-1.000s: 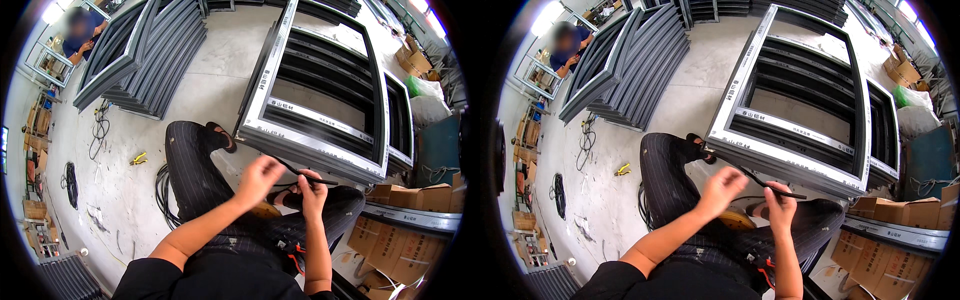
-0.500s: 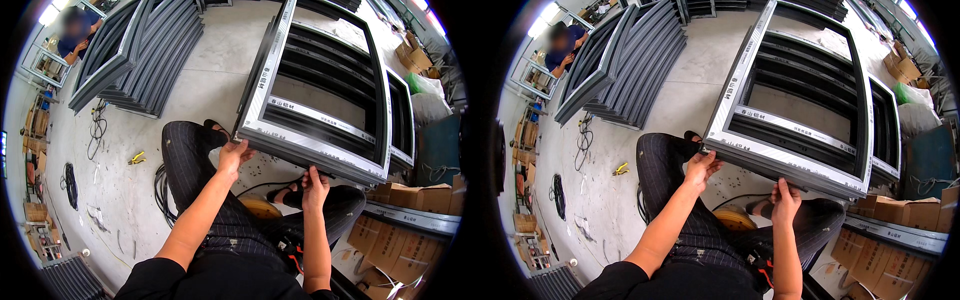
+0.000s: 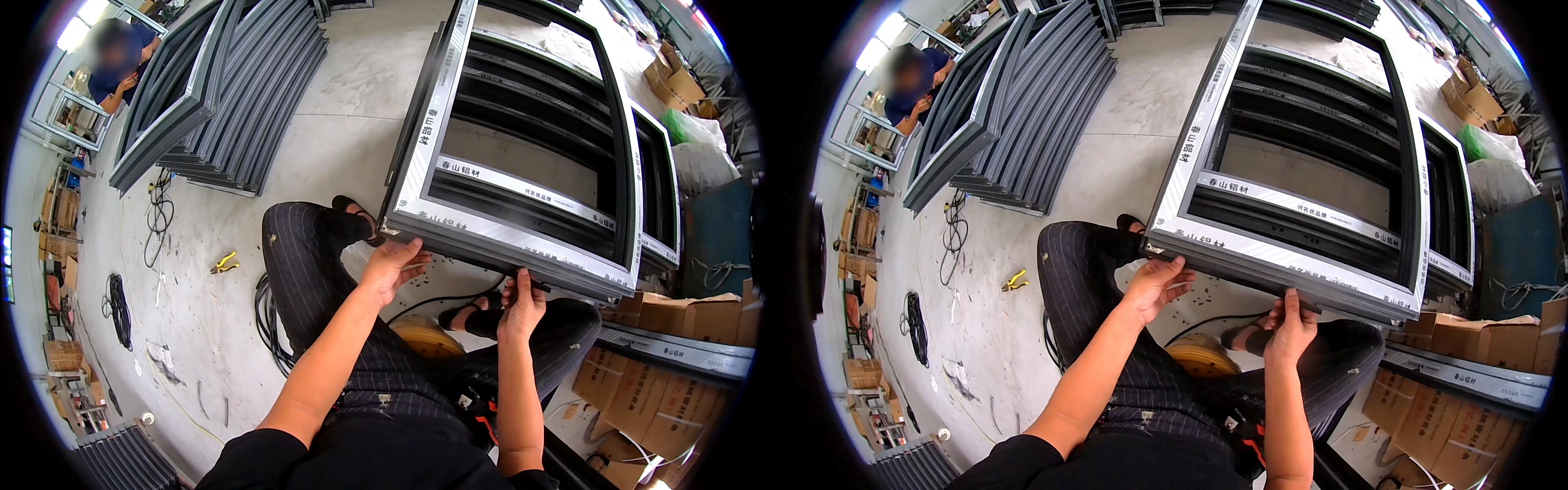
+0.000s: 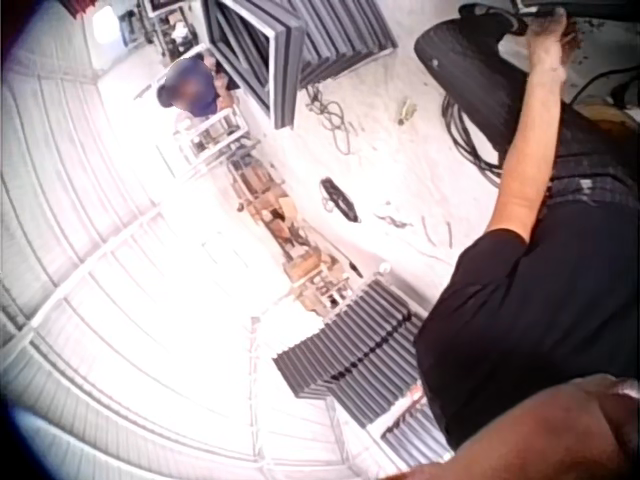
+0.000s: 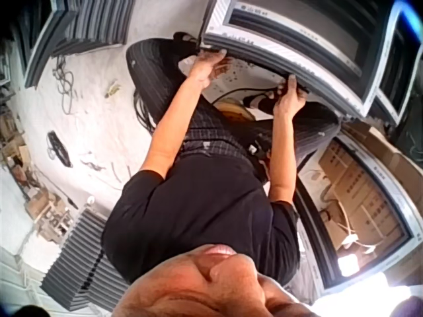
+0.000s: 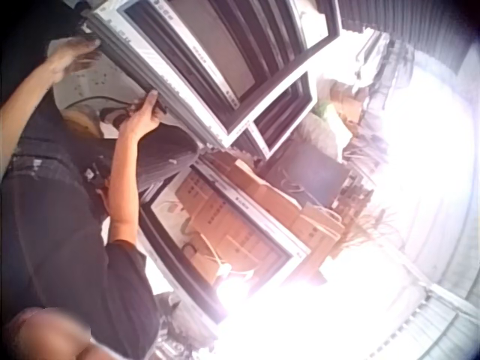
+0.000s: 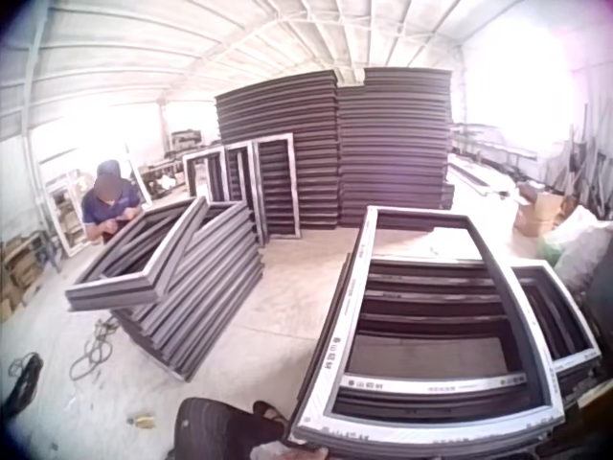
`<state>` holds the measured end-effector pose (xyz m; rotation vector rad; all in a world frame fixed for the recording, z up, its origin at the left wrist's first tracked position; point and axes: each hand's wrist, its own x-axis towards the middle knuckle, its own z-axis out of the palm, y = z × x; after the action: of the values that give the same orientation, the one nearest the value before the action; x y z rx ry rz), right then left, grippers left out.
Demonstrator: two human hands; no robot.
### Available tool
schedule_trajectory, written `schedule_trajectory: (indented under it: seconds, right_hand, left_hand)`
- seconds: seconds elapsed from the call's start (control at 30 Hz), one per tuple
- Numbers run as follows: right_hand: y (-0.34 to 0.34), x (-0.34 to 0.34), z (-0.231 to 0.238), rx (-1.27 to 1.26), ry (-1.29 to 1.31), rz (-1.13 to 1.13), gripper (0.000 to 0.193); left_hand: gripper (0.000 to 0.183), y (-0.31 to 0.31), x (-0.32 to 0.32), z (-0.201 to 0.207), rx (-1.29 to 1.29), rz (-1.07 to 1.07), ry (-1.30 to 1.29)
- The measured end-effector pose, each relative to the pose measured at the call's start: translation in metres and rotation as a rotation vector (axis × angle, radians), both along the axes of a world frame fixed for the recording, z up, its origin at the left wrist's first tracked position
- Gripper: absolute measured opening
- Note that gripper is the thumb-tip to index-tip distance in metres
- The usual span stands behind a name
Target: The person installs rubber weatherstripping into the channels of aluminum window frames. They press the rubber seal into the frame by hand and trim the excess with a pair of side cutters.
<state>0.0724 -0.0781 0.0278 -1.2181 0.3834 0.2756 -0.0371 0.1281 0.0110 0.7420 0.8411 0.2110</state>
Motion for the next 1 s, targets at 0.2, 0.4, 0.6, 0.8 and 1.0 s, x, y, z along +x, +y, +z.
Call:
schedule_trajectory:
  seconds: [0.2, 0.4, 0.6, 0.8, 1.0]
  right_hand:
    - [0.001, 0.000, 0.003, -0.002, -0.022, 0.006, 0.019]
    - [-0.002, 0.001, -0.001, -0.079, -0.033, 0.018, 0.021]
    - [-0.001, 0.001, 0.002, -0.071, -0.021, 0.017, 0.020]
    - [-0.007, 0.002, -0.004, -0.042, -0.014, 0.034, 0.019]
    - [-0.023, 0.010, -0.008, 0.024, -0.033, -0.016, 0.020]
  left_hand:
    - [0.030, -0.006, 0.003, -0.005, 0.041, 0.048, 0.093]
    - [0.027, -0.015, 0.012, 0.006, 0.004, -0.018, -0.011]
    - [0.021, -0.017, 0.015, -0.006, -0.007, -0.005, 0.049]
    - [0.021, -0.027, 0.016, 0.004, -0.075, -0.051, -0.070]
    - [0.021, -0.029, 0.020, -0.004, -0.030, -0.060, 0.010]
